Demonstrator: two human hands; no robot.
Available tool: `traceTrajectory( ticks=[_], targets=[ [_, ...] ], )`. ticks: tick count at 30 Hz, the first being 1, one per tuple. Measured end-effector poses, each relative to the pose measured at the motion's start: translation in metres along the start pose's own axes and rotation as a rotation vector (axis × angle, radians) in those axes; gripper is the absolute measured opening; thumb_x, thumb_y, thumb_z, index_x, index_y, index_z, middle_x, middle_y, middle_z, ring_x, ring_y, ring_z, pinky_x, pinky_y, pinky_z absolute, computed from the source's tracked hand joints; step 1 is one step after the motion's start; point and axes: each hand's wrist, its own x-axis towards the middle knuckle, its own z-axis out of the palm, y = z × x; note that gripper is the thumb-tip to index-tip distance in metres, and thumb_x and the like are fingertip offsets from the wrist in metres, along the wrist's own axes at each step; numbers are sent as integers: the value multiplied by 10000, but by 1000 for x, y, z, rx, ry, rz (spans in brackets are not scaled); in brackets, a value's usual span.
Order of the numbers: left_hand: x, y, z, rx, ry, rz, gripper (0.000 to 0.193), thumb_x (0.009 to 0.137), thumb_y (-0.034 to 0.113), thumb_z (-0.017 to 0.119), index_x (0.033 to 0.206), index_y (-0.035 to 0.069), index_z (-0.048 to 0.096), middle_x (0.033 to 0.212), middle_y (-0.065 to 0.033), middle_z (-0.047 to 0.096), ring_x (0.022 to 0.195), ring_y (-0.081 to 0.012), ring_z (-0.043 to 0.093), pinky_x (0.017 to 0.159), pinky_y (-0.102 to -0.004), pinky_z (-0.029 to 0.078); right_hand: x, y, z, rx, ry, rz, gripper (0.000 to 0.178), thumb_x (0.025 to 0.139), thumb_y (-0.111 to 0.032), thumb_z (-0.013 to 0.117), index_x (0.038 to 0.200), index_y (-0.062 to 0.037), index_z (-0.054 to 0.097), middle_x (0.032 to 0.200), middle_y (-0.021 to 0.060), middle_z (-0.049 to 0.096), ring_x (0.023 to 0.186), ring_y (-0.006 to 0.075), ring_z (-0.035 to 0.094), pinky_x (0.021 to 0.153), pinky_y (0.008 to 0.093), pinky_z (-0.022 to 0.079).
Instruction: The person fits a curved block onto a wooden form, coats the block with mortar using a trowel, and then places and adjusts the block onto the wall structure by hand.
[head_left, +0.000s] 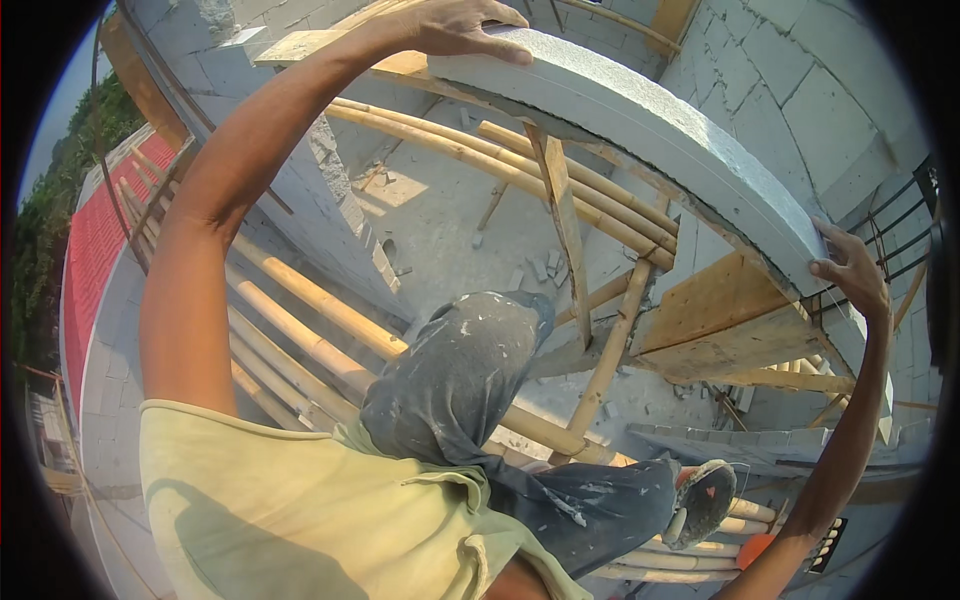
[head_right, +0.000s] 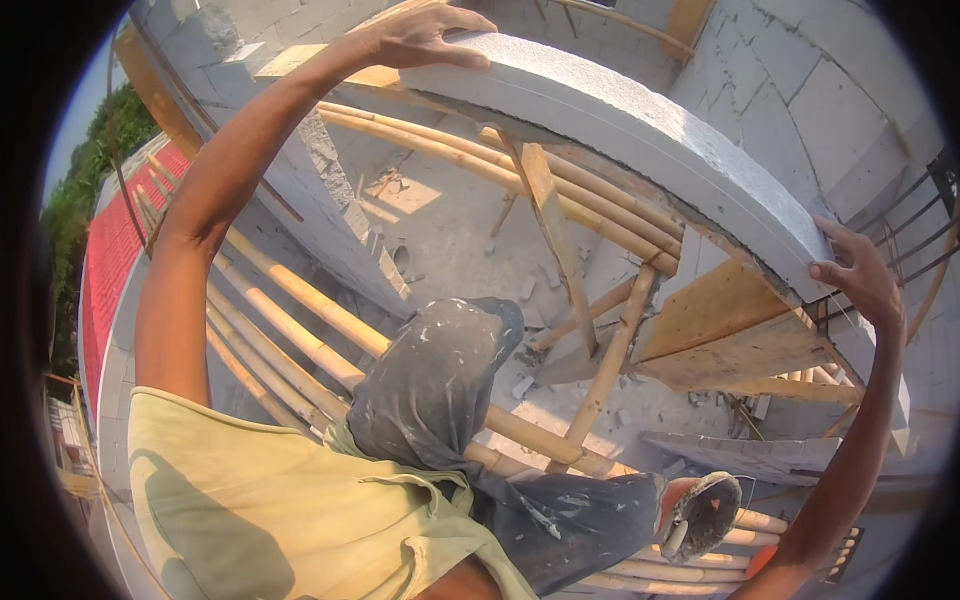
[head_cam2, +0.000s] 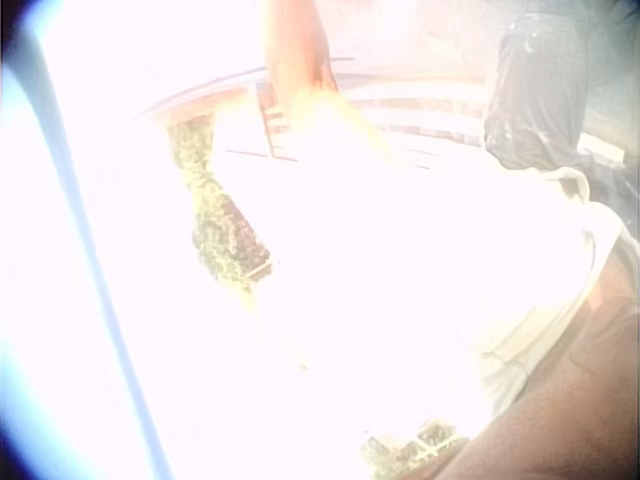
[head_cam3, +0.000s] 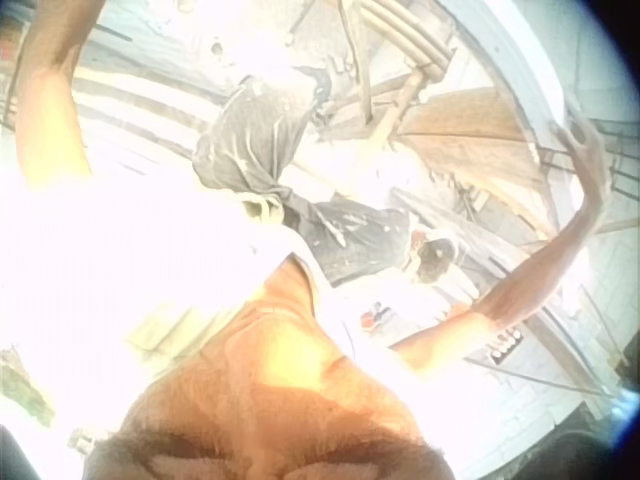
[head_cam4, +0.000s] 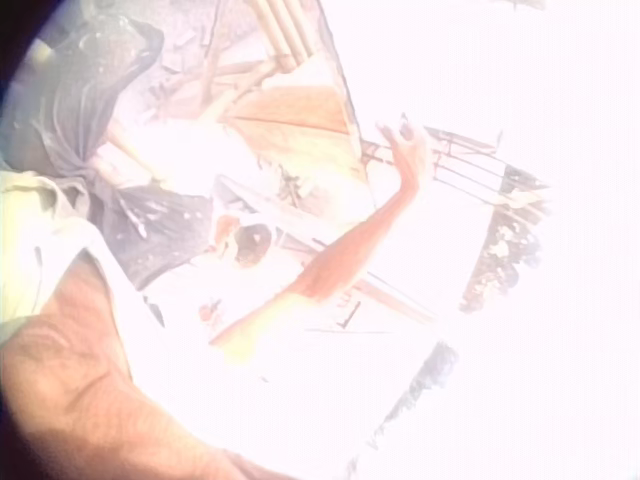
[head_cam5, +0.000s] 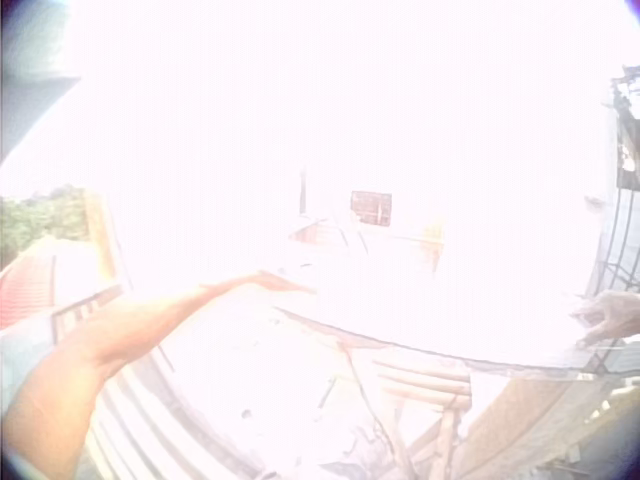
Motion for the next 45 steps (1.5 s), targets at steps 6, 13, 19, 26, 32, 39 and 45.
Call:
traceTrajectory(
  ticks=[6,13,19,26,32,39,45],
  targets=[
    [7,11,-9,-32,-7,5,850,785,756,714,1276,62,745,1285,-198,716,1167,-345,696,993,-458,564,1,6,1,-116,27,-4,1071,795,-744,725,1528,1,491,1440,267,593,1321,386,579,1117,494,454],
    [5,21,-18,-80,-15,26,864,770,766,721,1262,57,751,1253,-196,730,1138,-342,706,975,-451,574,4,-11,-1,-22,9,20,796,807,-342,820,1458,37,565,1352,221,665,1243,304,628,1109,432,467],
    [24,-23,15,-37,167,160,998,753,817,710,1267,-39,716,1241,-261,717,1153,-410,698,1002,-474,574,2,-20,4,-32,79,11,847,707,-298,840,1440,43,588,1346,219,669,1212,312,651,1119,445,470],
    [26,-23,15,-67,201,172,815,760,546,786,1262,-86,670,1221,-240,711,1092,-366,686,992,-434,518,9,-37,19,-163,194,-99,854,748,-363,799,1482,-2,553,1341,224,667,1197,367,637,1097,461,461],
    [40,5,-44,-38,253,218,920,737,640,800,1289,-84,675,1229,-248,716,1096,-353,706,966,-442,548,22,-66,12,-215,86,-32,1048,627,-493,881,1467,36,548,1383,263,631,1237,371,630,1059,403,509],
    [83,-37,-201,488,556,475,835,786,526,823,1400,-6,630,1214,-216,722,1138,-335,701,1021,-437,545,54,-59,-4,-110,367,-180,1124,570,-564,877,1448,60,558,1363,268,638,1251,385,620,1092,439,475],
    [101,76,-337,428,473,41,739,819,516,806,1333,2,673,1278,-172,705,1097,-287,717,905,-403,592,49,-50,-17,423,683,-267,1034,623,-455,867,1474,42,552,1373,231,639,1275,342,601,1100,410,425]
  ],
)
